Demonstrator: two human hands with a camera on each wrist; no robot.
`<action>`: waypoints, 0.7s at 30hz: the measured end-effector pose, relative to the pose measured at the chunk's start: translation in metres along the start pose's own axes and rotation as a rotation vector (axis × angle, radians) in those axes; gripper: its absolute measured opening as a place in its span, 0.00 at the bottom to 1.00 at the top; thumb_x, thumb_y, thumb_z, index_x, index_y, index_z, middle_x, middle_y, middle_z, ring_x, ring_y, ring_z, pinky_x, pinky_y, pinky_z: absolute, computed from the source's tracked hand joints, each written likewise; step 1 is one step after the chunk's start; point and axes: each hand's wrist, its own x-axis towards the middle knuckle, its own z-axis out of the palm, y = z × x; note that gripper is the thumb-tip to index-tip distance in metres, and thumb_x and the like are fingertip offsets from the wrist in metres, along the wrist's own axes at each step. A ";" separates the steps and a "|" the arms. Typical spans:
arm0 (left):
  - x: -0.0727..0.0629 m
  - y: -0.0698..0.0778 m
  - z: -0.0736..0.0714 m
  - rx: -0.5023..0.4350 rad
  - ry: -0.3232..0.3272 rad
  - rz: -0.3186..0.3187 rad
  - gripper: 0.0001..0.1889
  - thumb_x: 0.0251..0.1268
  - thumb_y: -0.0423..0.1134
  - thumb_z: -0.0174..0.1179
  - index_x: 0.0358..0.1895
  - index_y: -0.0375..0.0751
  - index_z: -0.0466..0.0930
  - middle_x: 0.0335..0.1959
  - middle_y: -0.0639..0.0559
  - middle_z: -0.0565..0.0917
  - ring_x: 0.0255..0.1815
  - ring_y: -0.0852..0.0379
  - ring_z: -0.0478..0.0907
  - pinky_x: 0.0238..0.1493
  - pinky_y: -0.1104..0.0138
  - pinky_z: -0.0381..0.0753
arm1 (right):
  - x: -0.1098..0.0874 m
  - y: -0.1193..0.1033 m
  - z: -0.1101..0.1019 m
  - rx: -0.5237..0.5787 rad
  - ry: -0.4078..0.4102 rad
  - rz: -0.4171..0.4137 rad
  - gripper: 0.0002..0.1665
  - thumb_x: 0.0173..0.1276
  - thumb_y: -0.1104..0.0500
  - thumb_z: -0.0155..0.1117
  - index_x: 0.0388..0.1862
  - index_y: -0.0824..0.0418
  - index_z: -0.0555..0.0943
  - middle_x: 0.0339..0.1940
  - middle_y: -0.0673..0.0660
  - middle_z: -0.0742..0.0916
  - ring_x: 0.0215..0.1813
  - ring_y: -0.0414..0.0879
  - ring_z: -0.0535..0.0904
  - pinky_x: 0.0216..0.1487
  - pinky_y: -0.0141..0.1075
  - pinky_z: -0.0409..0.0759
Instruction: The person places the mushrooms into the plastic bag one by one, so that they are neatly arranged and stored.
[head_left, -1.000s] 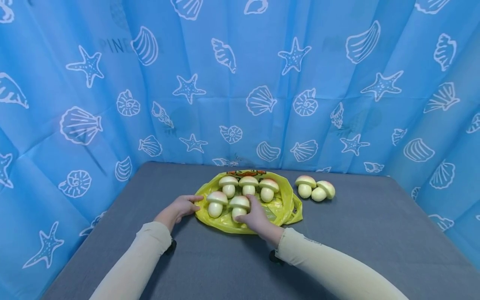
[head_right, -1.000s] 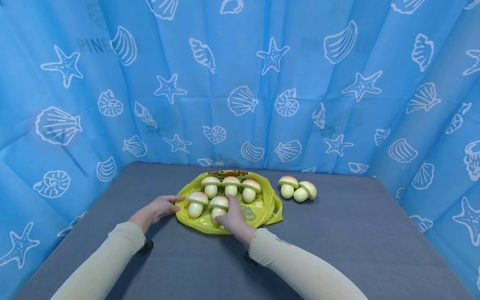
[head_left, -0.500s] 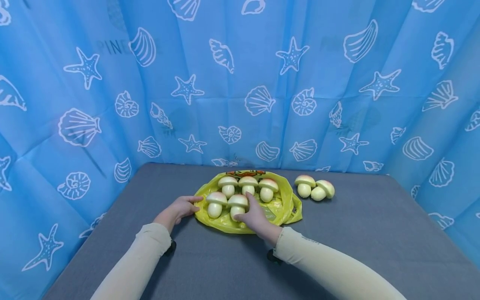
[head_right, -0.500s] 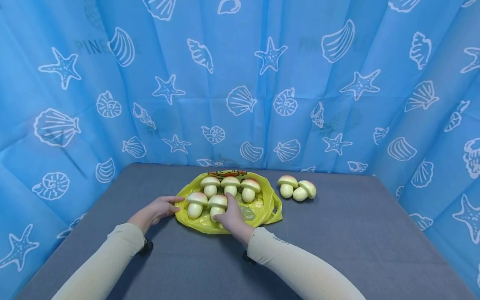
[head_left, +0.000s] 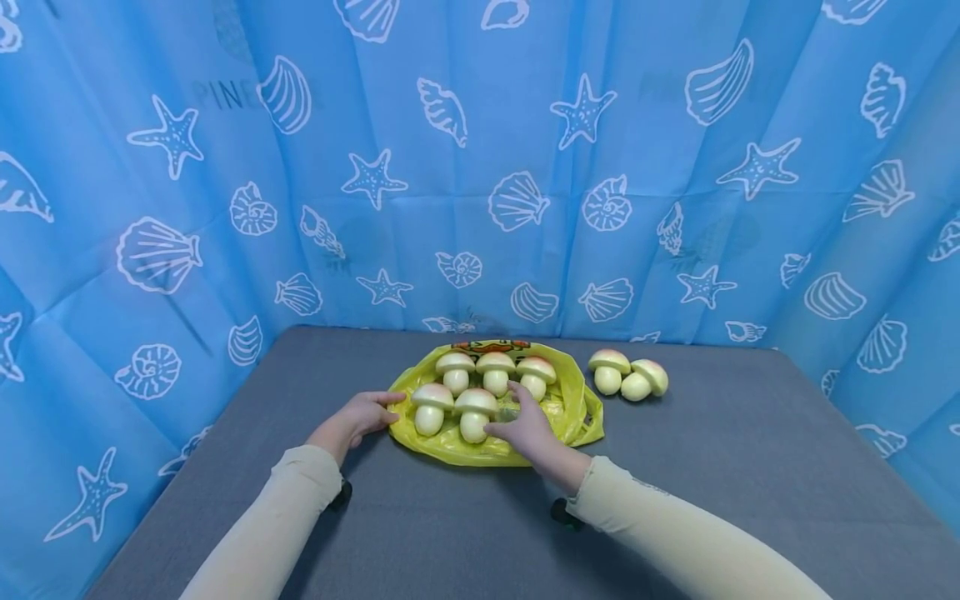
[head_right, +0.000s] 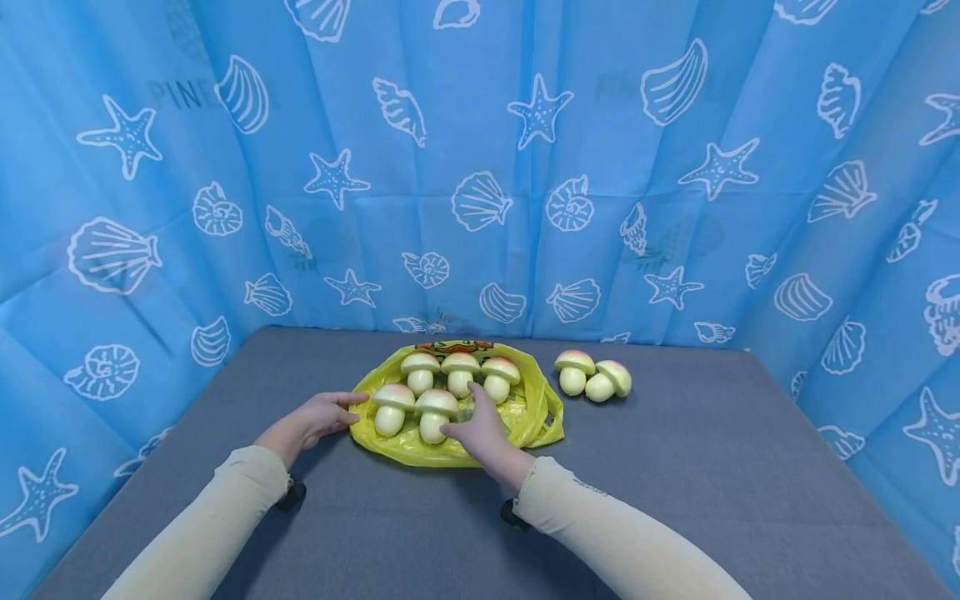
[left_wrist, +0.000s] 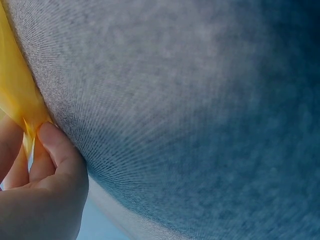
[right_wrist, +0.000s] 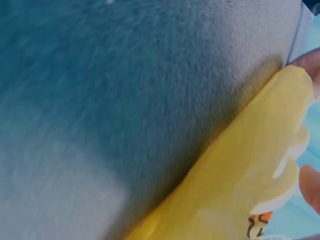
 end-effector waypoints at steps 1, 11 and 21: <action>0.000 0.000 0.000 -0.002 0.000 0.000 0.24 0.69 0.27 0.53 0.68 0.36 0.69 0.73 0.33 0.59 0.71 0.40 0.60 0.67 0.51 0.65 | -0.001 0.000 -0.003 -0.002 0.004 0.002 0.47 0.61 0.66 0.70 0.75 0.66 0.57 0.70 0.72 0.66 0.68 0.66 0.64 0.57 0.54 0.73; -0.001 0.001 0.000 0.002 -0.009 0.003 0.24 0.70 0.26 0.53 0.69 0.36 0.69 0.73 0.33 0.59 0.72 0.39 0.58 0.67 0.51 0.64 | -0.006 -0.001 -0.028 0.009 0.047 -0.002 0.45 0.63 0.65 0.69 0.75 0.66 0.57 0.69 0.72 0.67 0.66 0.66 0.67 0.56 0.54 0.73; -0.001 0.000 0.000 -0.003 -0.017 0.006 0.24 0.70 0.27 0.53 0.69 0.36 0.68 0.73 0.33 0.59 0.72 0.40 0.59 0.67 0.51 0.64 | -0.014 -0.006 -0.054 0.020 0.071 -0.001 0.45 0.64 0.65 0.67 0.75 0.65 0.56 0.70 0.71 0.66 0.51 0.59 0.78 0.47 0.46 0.79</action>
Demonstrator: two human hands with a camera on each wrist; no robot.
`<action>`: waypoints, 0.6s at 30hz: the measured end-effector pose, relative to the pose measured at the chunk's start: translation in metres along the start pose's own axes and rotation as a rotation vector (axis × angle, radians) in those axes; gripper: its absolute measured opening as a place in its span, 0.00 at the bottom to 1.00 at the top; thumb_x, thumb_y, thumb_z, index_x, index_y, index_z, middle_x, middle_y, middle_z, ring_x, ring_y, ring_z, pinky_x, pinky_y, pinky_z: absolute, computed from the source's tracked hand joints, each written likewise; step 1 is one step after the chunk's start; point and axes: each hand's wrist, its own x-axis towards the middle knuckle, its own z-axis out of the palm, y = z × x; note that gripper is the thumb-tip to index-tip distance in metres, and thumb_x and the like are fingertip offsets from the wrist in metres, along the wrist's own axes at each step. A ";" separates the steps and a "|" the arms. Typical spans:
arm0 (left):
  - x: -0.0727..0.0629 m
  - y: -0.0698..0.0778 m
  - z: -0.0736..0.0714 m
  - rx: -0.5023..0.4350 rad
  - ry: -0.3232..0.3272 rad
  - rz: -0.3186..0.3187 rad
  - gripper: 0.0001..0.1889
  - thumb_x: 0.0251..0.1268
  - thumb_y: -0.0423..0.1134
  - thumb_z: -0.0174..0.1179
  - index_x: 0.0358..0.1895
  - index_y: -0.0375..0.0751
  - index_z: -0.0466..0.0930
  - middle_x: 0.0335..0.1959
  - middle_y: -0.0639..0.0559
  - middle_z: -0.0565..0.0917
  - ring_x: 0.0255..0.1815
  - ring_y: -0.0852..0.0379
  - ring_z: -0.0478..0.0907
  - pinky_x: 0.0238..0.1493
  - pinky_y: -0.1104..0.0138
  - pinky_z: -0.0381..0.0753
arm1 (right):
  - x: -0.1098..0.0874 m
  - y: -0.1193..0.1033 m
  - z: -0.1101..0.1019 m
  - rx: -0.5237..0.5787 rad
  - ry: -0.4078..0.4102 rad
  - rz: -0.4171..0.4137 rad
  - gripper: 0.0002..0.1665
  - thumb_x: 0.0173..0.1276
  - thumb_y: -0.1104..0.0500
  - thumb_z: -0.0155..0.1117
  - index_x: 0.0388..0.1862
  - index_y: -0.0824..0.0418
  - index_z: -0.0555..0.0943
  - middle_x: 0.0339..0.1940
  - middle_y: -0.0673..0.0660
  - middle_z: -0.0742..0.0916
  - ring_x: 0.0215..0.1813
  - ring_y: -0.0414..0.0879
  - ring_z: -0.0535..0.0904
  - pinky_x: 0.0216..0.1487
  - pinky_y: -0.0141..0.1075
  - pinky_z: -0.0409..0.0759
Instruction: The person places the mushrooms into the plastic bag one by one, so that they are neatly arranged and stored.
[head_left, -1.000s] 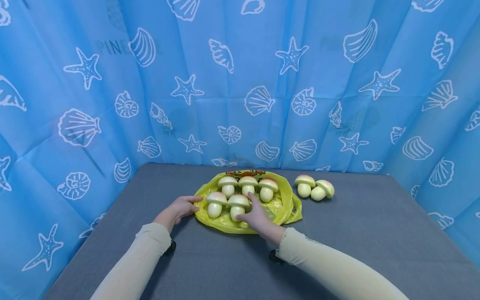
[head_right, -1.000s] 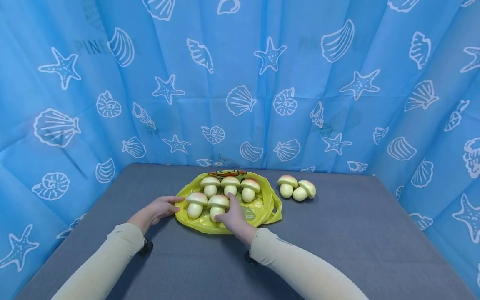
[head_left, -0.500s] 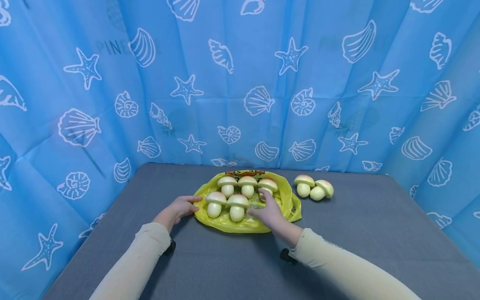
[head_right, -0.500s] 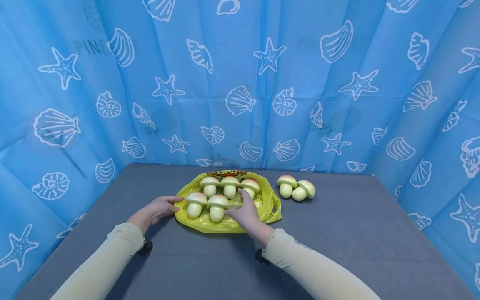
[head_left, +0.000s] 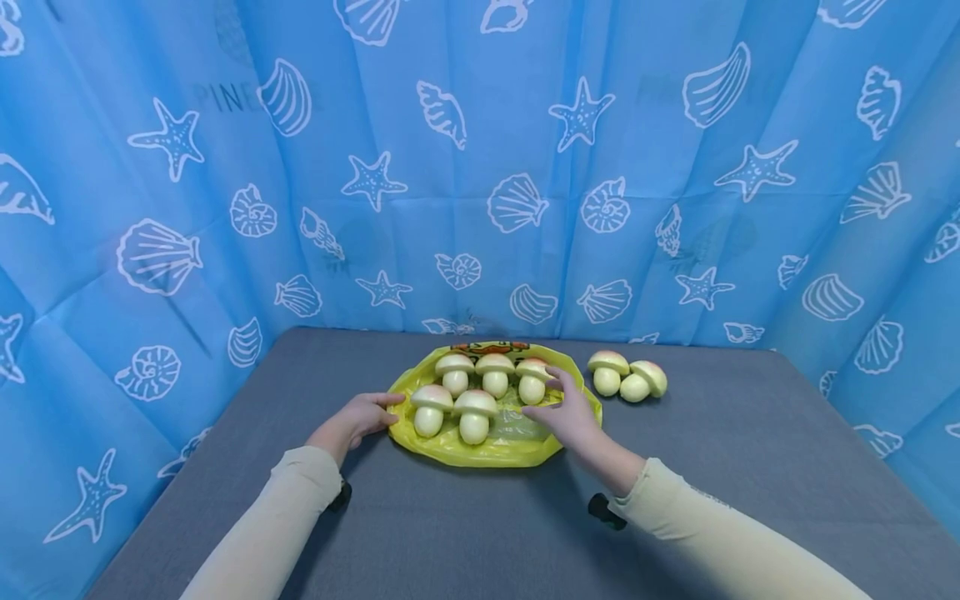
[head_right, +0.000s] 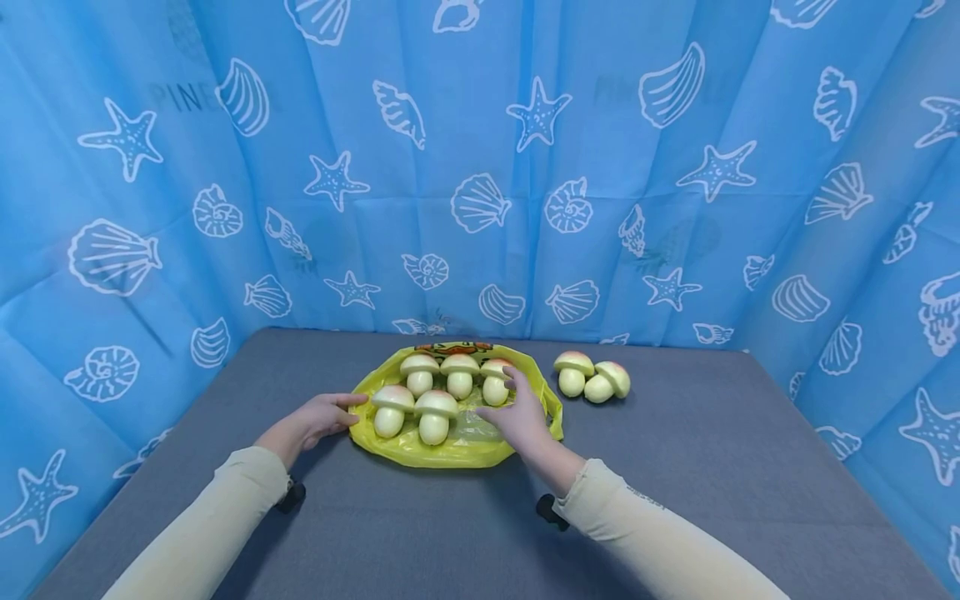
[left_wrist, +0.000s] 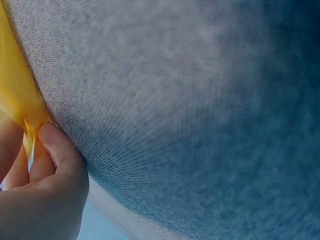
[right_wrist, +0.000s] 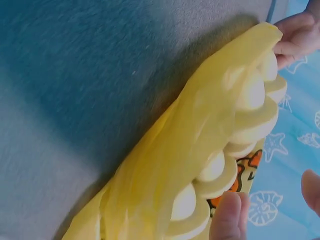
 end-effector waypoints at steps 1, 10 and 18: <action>0.000 0.000 0.000 0.001 -0.001 -0.001 0.25 0.70 0.27 0.53 0.69 0.36 0.68 0.73 0.34 0.59 0.72 0.40 0.59 0.67 0.51 0.64 | -0.001 0.000 -0.003 0.002 0.000 0.001 0.44 0.65 0.65 0.67 0.75 0.65 0.56 0.70 0.71 0.66 0.51 0.60 0.78 0.48 0.46 0.79; -0.001 0.000 0.000 0.004 0.001 -0.002 0.24 0.70 0.27 0.53 0.69 0.36 0.68 0.73 0.32 0.58 0.72 0.38 0.57 0.67 0.51 0.64 | -0.006 -0.002 -0.023 0.011 0.025 -0.005 0.43 0.67 0.63 0.65 0.76 0.65 0.54 0.68 0.71 0.68 0.55 0.62 0.75 0.51 0.49 0.78; 0.000 0.001 0.001 -0.004 0.013 -0.007 0.24 0.70 0.27 0.53 0.69 0.36 0.69 0.73 0.33 0.59 0.72 0.39 0.59 0.67 0.50 0.64 | -0.007 0.000 -0.040 0.045 0.039 0.000 0.44 0.70 0.62 0.63 0.77 0.64 0.51 0.69 0.71 0.67 0.59 0.63 0.73 0.51 0.50 0.77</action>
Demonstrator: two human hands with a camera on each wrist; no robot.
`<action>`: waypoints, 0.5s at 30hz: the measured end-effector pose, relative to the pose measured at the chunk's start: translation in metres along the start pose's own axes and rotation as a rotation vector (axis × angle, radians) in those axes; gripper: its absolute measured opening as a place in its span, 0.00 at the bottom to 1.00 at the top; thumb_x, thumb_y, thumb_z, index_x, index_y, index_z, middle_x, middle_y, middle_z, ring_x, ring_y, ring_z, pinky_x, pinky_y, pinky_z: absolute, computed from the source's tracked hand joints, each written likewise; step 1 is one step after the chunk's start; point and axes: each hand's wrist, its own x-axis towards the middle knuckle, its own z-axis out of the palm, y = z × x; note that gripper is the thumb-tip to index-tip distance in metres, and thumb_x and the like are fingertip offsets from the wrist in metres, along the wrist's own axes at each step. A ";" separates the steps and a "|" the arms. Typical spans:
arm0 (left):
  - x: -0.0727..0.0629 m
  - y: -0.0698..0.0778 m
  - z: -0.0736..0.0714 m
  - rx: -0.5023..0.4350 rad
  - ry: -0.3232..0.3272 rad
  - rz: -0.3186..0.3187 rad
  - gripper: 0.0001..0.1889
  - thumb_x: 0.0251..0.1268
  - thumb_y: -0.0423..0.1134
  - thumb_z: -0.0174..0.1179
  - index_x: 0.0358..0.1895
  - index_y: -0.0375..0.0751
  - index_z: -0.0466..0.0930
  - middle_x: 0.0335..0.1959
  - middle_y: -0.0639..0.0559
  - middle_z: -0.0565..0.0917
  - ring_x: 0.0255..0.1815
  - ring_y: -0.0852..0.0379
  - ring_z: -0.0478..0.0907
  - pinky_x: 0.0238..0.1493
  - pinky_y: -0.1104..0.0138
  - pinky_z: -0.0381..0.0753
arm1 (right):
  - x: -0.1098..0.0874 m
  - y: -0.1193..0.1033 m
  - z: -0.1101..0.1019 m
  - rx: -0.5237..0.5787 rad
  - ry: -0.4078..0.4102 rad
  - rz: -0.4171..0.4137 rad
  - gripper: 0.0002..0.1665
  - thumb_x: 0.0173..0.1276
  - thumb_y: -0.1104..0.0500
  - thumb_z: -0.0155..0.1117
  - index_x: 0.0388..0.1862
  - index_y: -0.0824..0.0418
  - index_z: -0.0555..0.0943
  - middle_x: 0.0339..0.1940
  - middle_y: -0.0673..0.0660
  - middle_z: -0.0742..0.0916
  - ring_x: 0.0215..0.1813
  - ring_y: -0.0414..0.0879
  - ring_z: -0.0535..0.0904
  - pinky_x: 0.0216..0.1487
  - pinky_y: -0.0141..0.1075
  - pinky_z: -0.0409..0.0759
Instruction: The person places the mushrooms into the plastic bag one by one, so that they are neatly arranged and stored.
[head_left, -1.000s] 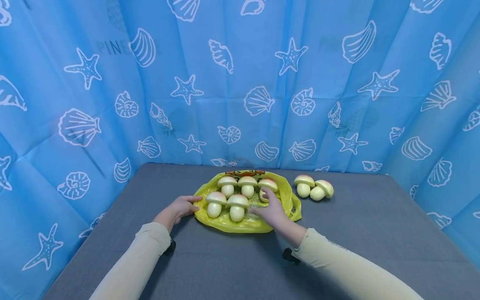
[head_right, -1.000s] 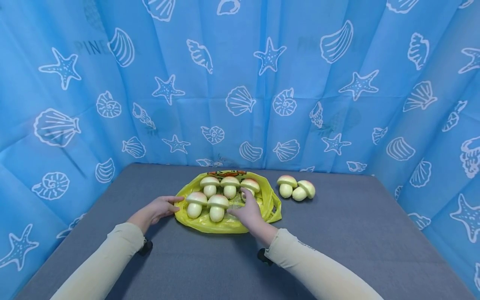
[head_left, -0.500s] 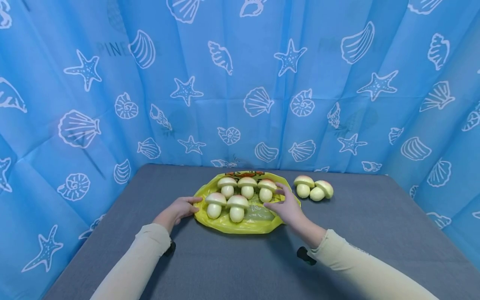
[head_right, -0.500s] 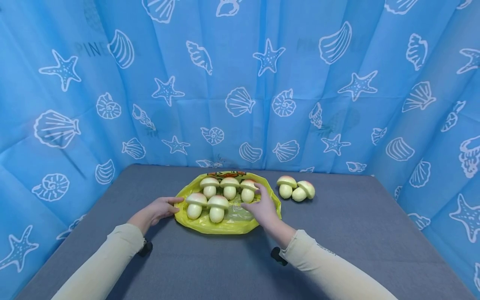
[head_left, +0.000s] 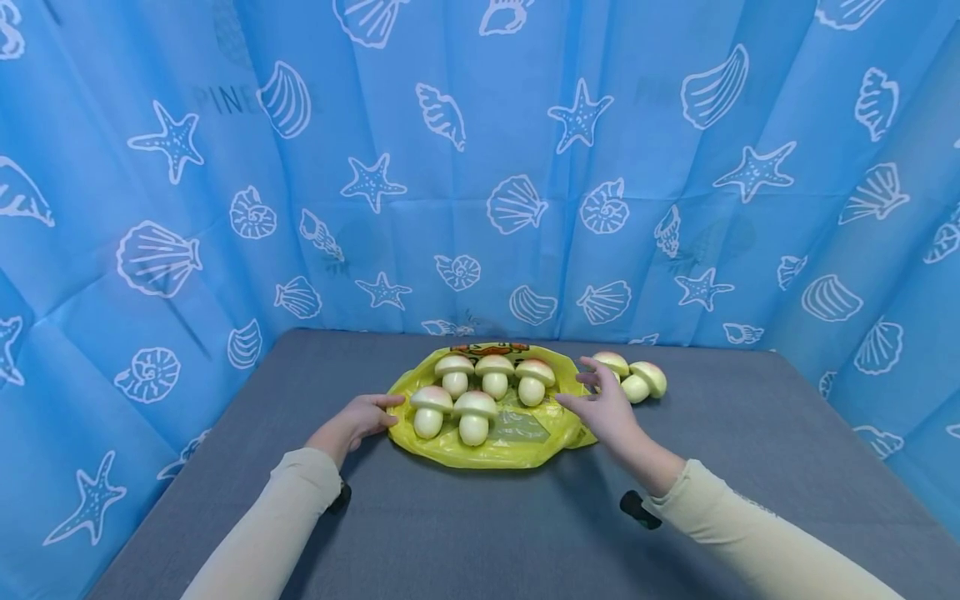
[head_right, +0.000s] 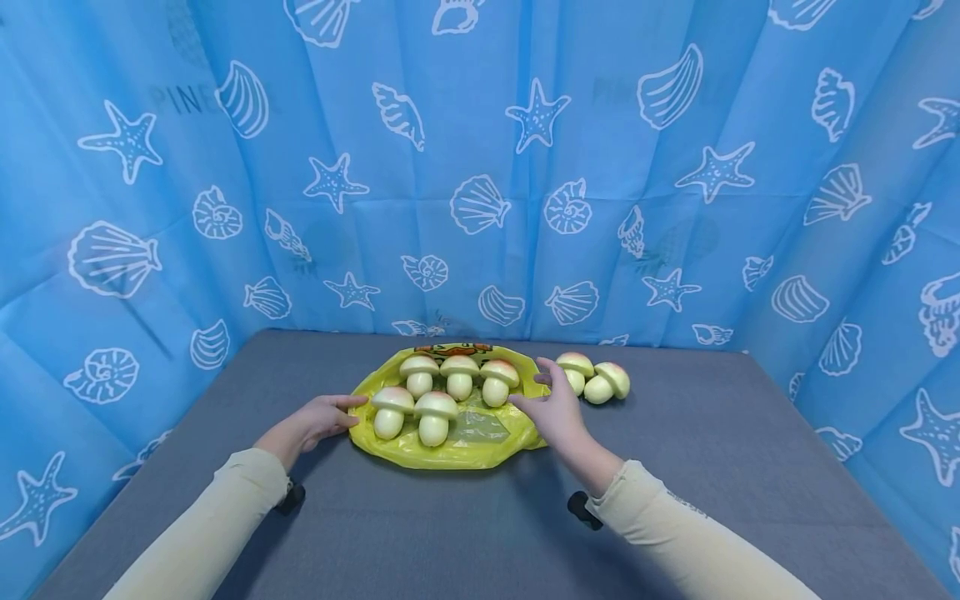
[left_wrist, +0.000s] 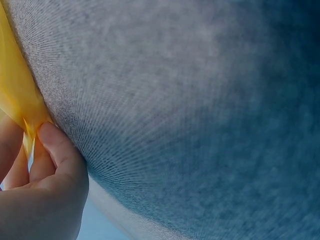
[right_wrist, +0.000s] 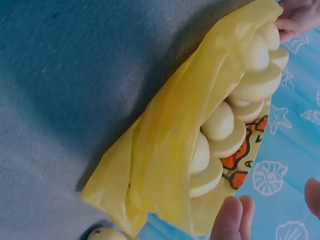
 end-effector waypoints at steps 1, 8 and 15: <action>0.000 0.000 0.000 -0.001 0.001 -0.002 0.24 0.70 0.27 0.53 0.69 0.36 0.69 0.73 0.33 0.59 0.71 0.39 0.59 0.67 0.50 0.63 | 0.000 0.001 -0.002 -0.004 0.004 0.001 0.44 0.70 0.62 0.63 0.77 0.64 0.51 0.69 0.71 0.67 0.59 0.63 0.73 0.49 0.49 0.78; 0.000 0.000 0.000 -0.005 0.000 -0.007 0.24 0.70 0.27 0.53 0.68 0.36 0.69 0.73 0.34 0.59 0.71 0.40 0.60 0.67 0.51 0.64 | 0.002 0.004 -0.012 -0.036 0.026 -0.011 0.43 0.70 0.62 0.62 0.77 0.66 0.51 0.69 0.71 0.67 0.58 0.63 0.73 0.51 0.48 0.77; 0.001 0.000 0.000 -0.011 0.000 -0.010 0.24 0.70 0.27 0.53 0.68 0.37 0.70 0.73 0.34 0.59 0.72 0.40 0.59 0.67 0.51 0.64 | 0.002 0.009 -0.022 -0.096 0.052 -0.064 0.42 0.70 0.61 0.62 0.76 0.65 0.53 0.70 0.72 0.64 0.56 0.64 0.74 0.53 0.51 0.76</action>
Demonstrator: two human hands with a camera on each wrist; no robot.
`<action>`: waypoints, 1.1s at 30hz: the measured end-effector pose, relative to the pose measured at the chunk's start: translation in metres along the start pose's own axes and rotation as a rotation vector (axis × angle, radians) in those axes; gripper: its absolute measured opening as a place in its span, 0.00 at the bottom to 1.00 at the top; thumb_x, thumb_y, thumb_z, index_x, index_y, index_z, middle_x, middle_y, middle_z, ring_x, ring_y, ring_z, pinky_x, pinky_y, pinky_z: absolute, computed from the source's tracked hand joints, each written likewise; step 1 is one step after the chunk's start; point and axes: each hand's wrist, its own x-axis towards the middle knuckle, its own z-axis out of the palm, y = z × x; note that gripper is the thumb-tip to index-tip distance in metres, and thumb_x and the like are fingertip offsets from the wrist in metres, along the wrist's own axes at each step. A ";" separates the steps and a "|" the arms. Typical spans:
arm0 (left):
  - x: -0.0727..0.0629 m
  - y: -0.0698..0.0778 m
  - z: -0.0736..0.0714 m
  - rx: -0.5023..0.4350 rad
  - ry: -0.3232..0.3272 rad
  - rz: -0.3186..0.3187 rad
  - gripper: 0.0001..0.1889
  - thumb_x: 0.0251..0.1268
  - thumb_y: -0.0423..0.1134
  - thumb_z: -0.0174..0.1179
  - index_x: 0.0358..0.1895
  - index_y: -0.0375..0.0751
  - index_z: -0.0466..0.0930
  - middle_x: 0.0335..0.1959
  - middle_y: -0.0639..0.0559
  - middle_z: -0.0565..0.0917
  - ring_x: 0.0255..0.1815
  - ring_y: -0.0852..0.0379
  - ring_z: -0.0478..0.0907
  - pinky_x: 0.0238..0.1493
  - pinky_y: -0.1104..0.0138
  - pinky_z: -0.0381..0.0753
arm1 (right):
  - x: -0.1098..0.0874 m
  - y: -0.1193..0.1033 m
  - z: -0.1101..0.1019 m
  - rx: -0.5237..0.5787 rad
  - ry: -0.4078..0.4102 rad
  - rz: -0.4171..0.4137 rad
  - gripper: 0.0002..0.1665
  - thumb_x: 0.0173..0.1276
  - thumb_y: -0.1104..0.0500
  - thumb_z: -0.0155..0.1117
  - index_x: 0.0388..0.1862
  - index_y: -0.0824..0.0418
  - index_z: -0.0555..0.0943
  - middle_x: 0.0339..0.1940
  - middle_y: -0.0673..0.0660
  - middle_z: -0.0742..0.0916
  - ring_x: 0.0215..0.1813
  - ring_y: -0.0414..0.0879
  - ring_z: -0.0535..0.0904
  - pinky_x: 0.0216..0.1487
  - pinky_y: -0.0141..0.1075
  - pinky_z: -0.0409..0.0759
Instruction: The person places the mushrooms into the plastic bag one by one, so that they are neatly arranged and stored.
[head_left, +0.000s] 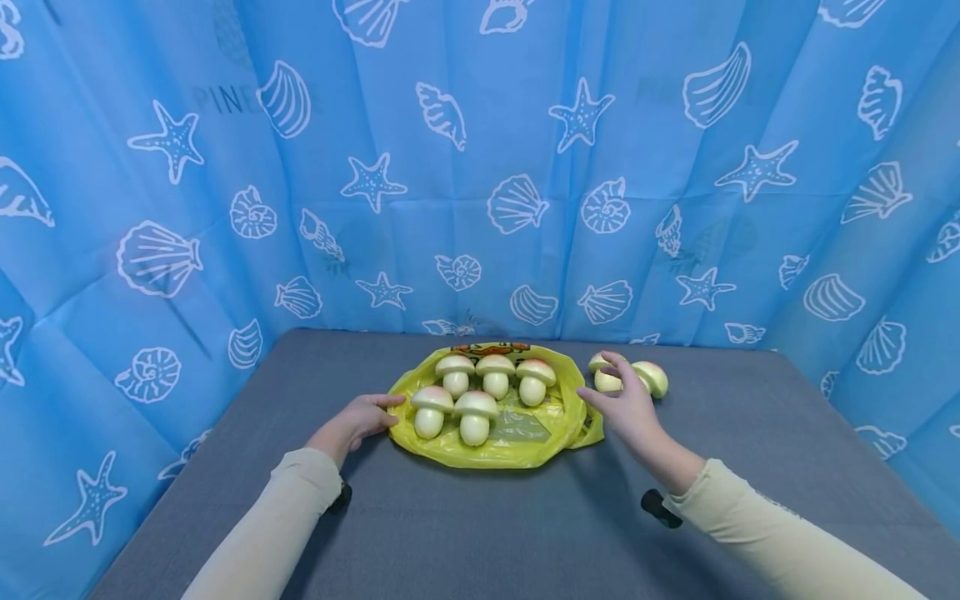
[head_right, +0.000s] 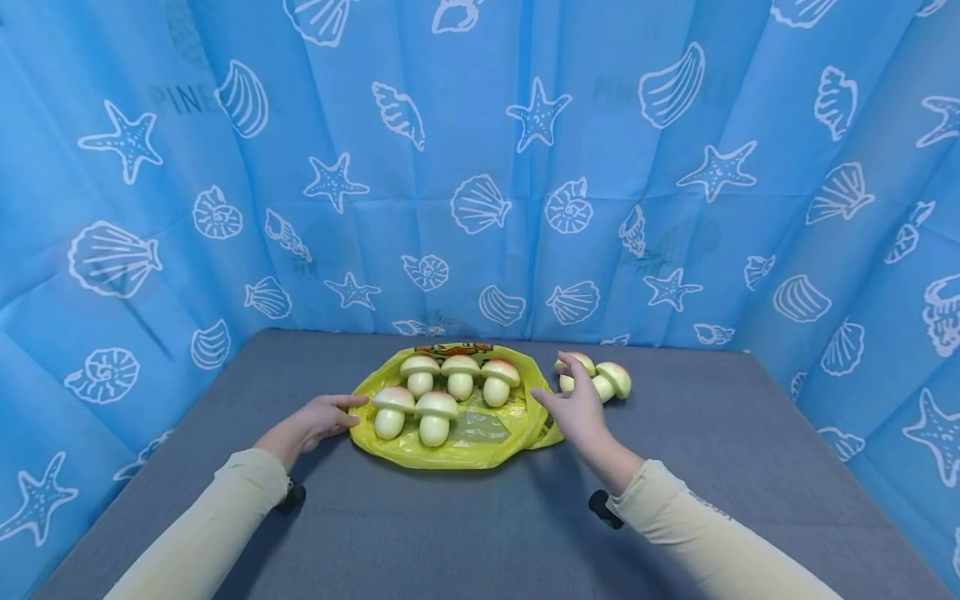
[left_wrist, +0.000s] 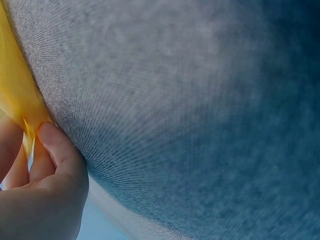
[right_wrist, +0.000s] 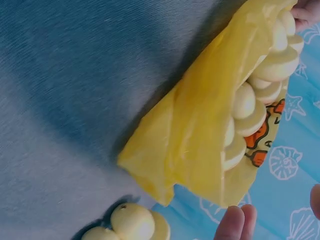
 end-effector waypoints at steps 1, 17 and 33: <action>0.000 0.000 0.000 0.000 0.001 -0.001 0.24 0.70 0.27 0.54 0.68 0.37 0.70 0.73 0.34 0.59 0.72 0.40 0.59 0.67 0.51 0.64 | 0.000 0.001 -0.001 -0.009 0.006 -0.004 0.42 0.70 0.60 0.62 0.77 0.65 0.53 0.71 0.72 0.64 0.55 0.64 0.74 0.52 0.50 0.77; 0.001 0.000 0.000 -0.005 0.004 0.005 0.24 0.70 0.26 0.53 0.68 0.35 0.69 0.73 0.33 0.59 0.72 0.39 0.58 0.67 0.52 0.65 | 0.007 0.023 -0.018 -0.120 0.061 -0.019 0.49 0.71 0.53 0.61 0.79 0.63 0.44 0.75 0.71 0.58 0.56 0.63 0.72 0.48 0.48 0.77; 0.001 0.001 0.001 -0.003 0.017 -0.019 0.24 0.69 0.26 0.54 0.68 0.38 0.70 0.74 0.35 0.59 0.72 0.40 0.59 0.67 0.51 0.64 | 0.020 0.047 -0.031 -0.200 0.092 -0.034 0.51 0.70 0.58 0.62 0.79 0.66 0.41 0.76 0.73 0.53 0.54 0.66 0.74 0.52 0.54 0.76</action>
